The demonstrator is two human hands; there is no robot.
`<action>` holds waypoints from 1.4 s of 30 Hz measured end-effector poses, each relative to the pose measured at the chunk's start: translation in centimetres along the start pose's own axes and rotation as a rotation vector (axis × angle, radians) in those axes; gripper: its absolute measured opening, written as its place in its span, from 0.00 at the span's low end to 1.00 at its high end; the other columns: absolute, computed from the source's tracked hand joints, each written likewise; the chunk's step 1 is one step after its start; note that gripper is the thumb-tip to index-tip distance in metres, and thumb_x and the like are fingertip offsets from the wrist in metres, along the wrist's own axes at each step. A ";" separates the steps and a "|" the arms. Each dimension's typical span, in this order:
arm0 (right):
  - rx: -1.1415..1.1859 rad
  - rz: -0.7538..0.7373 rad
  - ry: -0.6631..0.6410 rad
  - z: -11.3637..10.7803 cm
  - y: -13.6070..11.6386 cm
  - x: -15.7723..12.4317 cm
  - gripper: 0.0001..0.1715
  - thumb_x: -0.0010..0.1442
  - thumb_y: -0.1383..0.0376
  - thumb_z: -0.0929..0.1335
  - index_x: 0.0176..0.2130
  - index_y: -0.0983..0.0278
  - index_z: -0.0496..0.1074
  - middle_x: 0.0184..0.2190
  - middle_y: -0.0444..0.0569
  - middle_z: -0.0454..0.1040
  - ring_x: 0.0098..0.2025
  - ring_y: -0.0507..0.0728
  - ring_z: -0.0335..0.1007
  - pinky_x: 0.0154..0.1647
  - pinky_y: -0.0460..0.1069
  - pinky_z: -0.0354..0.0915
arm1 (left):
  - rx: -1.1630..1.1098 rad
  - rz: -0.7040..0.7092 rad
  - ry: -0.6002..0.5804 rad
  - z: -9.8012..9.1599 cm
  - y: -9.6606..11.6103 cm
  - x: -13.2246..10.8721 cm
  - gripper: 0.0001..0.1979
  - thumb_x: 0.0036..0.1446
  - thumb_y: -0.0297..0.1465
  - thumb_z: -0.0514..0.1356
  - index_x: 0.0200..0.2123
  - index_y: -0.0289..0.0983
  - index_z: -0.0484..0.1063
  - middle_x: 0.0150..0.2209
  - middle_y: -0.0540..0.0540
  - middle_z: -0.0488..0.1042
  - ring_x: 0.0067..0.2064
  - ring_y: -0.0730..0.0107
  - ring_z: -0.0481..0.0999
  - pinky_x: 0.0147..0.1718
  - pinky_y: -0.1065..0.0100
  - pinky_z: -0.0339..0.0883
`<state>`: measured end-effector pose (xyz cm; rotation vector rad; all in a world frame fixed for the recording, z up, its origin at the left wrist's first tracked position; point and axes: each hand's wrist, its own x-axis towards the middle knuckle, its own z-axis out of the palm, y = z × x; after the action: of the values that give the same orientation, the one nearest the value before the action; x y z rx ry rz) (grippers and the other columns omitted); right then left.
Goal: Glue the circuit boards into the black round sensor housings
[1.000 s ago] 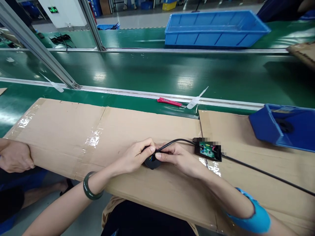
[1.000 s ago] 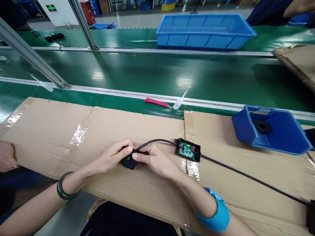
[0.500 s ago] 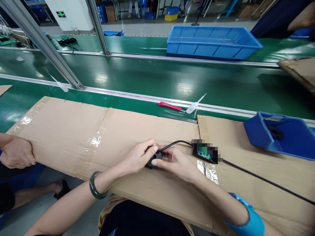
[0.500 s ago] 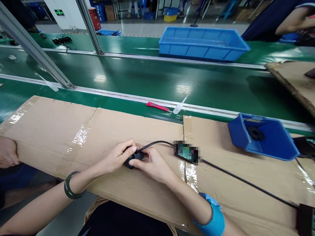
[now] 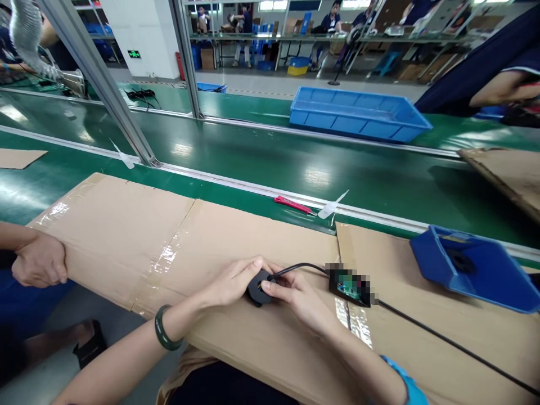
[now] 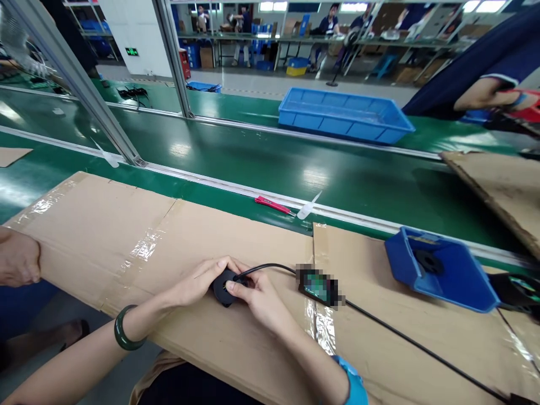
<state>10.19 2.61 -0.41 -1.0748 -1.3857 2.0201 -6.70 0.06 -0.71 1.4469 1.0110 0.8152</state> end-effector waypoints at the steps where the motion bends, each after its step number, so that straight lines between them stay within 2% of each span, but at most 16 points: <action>1: -0.002 -0.002 0.001 0.0 0.1 0.0 0.28 0.46 0.49 0.76 0.42 0.64 0.79 0.44 0.51 0.79 0.52 0.66 0.69 0.58 0.59 0.60 | -0.027 0.010 -0.026 -0.2 0.0 0.0 0.23 0.69 0.42 0.43 0.43 0.35 0.73 0.48 0.42 0.77 0.50 0.62 0.74 0.51 0.65 0.64; 7: -0.004 -0.042 -0.021 -0.3 0.7 -0.1 0.31 0.43 0.49 0.77 0.44 0.63 0.79 0.51 0.53 0.76 0.58 0.68 0.65 0.61 0.61 0.57 | -0.102 0.021 -0.066 -0.7 -0.5 -0.1 0.14 0.61 0.40 0.59 0.43 0.36 0.72 0.51 0.41 0.75 0.53 0.61 0.73 0.54 0.64 0.63; 9: 0.000 -0.049 -0.041 -0.5 0.6 -0.2 0.30 0.43 0.51 0.77 0.44 0.62 0.79 0.52 0.53 0.75 0.56 0.66 0.67 0.62 0.61 0.56 | -0.201 -0.018 -0.088 -0.8 -0.6 0.1 0.14 0.57 0.39 0.64 0.41 0.35 0.73 0.53 0.40 0.74 0.55 0.59 0.72 0.55 0.63 0.61; 11: 0.006 -0.045 -0.070 -0.8 0.5 -0.4 0.31 0.41 0.53 0.79 0.44 0.63 0.79 0.51 0.53 0.76 0.55 0.65 0.68 0.62 0.61 0.57 | -0.271 -0.068 -0.089 -0.8 -0.7 0.4 0.17 0.52 0.41 0.67 0.38 0.34 0.73 0.50 0.39 0.76 0.53 0.58 0.73 0.54 0.62 0.63; 14: 0.022 -0.011 -0.109 -1.1 0.3 -0.6 0.32 0.37 0.54 0.80 0.42 0.63 0.79 0.48 0.54 0.78 0.52 0.65 0.70 0.59 0.61 0.61 | -0.282 -0.114 -0.062 -0.9 -0.7 1.0 0.18 0.47 0.42 0.69 0.35 0.34 0.74 0.43 0.41 0.79 0.47 0.60 0.76 0.49 0.62 0.65; 17: 0.028 -0.037 -0.116 -1.1 0.1 -0.7 0.27 0.41 0.53 0.79 0.39 0.63 0.80 0.46 0.54 0.78 0.52 0.65 0.71 0.59 0.61 0.61 | -0.270 -0.153 -0.017 -0.6 -0.6 1.2 0.16 0.44 0.39 0.70 0.32 0.34 0.73 0.39 0.44 0.79 0.43 0.63 0.76 0.47 0.64 0.66; 22: 0.004 -0.102 -0.083 -0.7 0.3 -0.6 0.26 0.41 0.50 0.78 0.36 0.64 0.80 0.42 0.53 0.79 0.51 0.66 0.71 0.58 0.61 0.62 | -0.212 -0.187 0.041 0.1 -0.4 1.1 0.15 0.42 0.37 0.69 0.30 0.35 0.72 0.37 0.46 0.78 0.42 0.64 0.75 0.45 0.66 0.65; 25: -0.019 -0.112 -0.064 -0.5 0.8 -0.6 0.28 0.43 0.50 0.77 0.40 0.65 0.79 0.41 0.53 0.80 0.49 0.67 0.73 0.55 0.62 0.64 | -0.159 -0.230 -0.005 -0.7 -0.3 1.6 0.16 0.41 0.39 0.69 0.31 0.36 0.73 0.37 0.47 0.78 0.41 0.66 0.74 0.43 0.67 0.65; 27: -0.052 -0.139 -0.061 -0.4 1.1 -0.7 0.30 0.46 0.50 0.76 0.44 0.65 0.78 0.43 0.55 0.79 0.48 0.66 0.73 0.54 0.61 0.66 | -0.118 -0.276 -0.096 -1.8 0.0 2.2 0.17 0.40 0.40 0.69 0.32 0.36 0.74 0.35 0.48 0.78 0.39 0.66 0.74 0.40 0.67 0.66; 30: -0.230 -0.184 -0.069 -0.3 1.6 -1.5 0.29 0.54 0.52 0.71 0.50 0.66 0.74 0.51 0.59 0.76 0.50 0.66 0.74 0.51 0.59 0.69 | -0.025 -0.336 -0.257 -3.8 0.7 3.5 0.18 0.36 0.40 0.71 0.32 0.37 0.77 0.31 0.49 0.78 0.35 0.67 0.74 0.36 0.68 0.66; 32: -0.512 -0.221 -0.038 -0.6 1.7 -2.3 0.27 0.57 0.57 0.69 0.53 0.67 0.72 0.53 0.61 0.74 0.52 0.67 0.73 0.49 0.58 0.71 | 0.054 -0.358 -0.319 -4.9 1.0 4.3 0.18 0.34 0.38 0.73 0.31 0.38 0.79 0.29 0.50 0.77 0.33 0.68 0.73 0.34 0.69 0.66; 34: -0.845 -0.287 0.018 -1.0 1.4 -3.3 0.23 0.57 0.62 0.67 0.51 0.67 0.74 0.51 0.62 0.76 0.50 0.68 0.75 0.46 0.58 0.73 | 0.141 -0.372 -0.319 -5.6 1.0 5.1 0.19 0.32 0.36 0.74 0.31 0.39 0.78 0.28 0.52 0.76 0.33 0.69 0.71 0.33 0.70 0.64; 36: -1.069 -0.416 0.046 -1.2 1.0 -3.9 0.17 0.60 0.66 0.64 0.48 0.66 0.75 0.47 0.59 0.78 0.45 0.65 0.78 0.43 0.55 0.74 | 0.216 -0.394 -0.298 -6.0 0.8 5.7 0.20 0.29 0.35 0.75 0.30 0.39 0.76 0.28 0.53 0.74 0.32 0.69 0.70 0.32 0.70 0.64; 38: -1.134 -0.612 0.065 -1.1 0.8 -4.2 0.14 0.63 0.69 0.61 0.43 0.64 0.74 0.42 0.56 0.79 0.41 0.60 0.78 0.40 0.51 0.74 | 0.264 -0.428 -0.305 -6.1 0.6 6.3 0.22 0.27 0.35 0.75 0.29 0.38 0.74 0.28 0.53 0.73 0.32 0.68 0.70 0.31 0.69 0.64; 40: -1.152 -0.795 0.101 -0.7 1.0 -4.1 0.12 0.62 0.72 0.60 0.40 0.63 0.70 0.43 0.55 0.78 0.40 0.59 0.77 0.38 0.50 0.74 | 0.293 -0.464 -0.337 -6.0 0.5 6.8 0.22 0.26 0.35 0.75 0.28 0.38 0.72 0.28 0.52 0.73 0.31 0.68 0.70 0.30 0.68 0.64; 42: -1.215 -0.885 0.146 -0.2 1.4 -3.8 0.11 0.60 0.74 0.60 0.38 0.62 0.67 0.45 0.57 0.77 0.38 0.59 0.75 0.35 0.51 0.74 | 0.314 -0.481 -0.360 -5.9 0.5 7.1 0.23 0.26 0.34 0.75 0.28 0.37 0.72 0.27 0.53 0.73 0.30 0.67 0.70 0.29 0.68 0.64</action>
<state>12.61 -0.58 -0.41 -0.6922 -2.4487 0.3702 -9.28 8.88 0.16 1.4550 1.1709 0.0442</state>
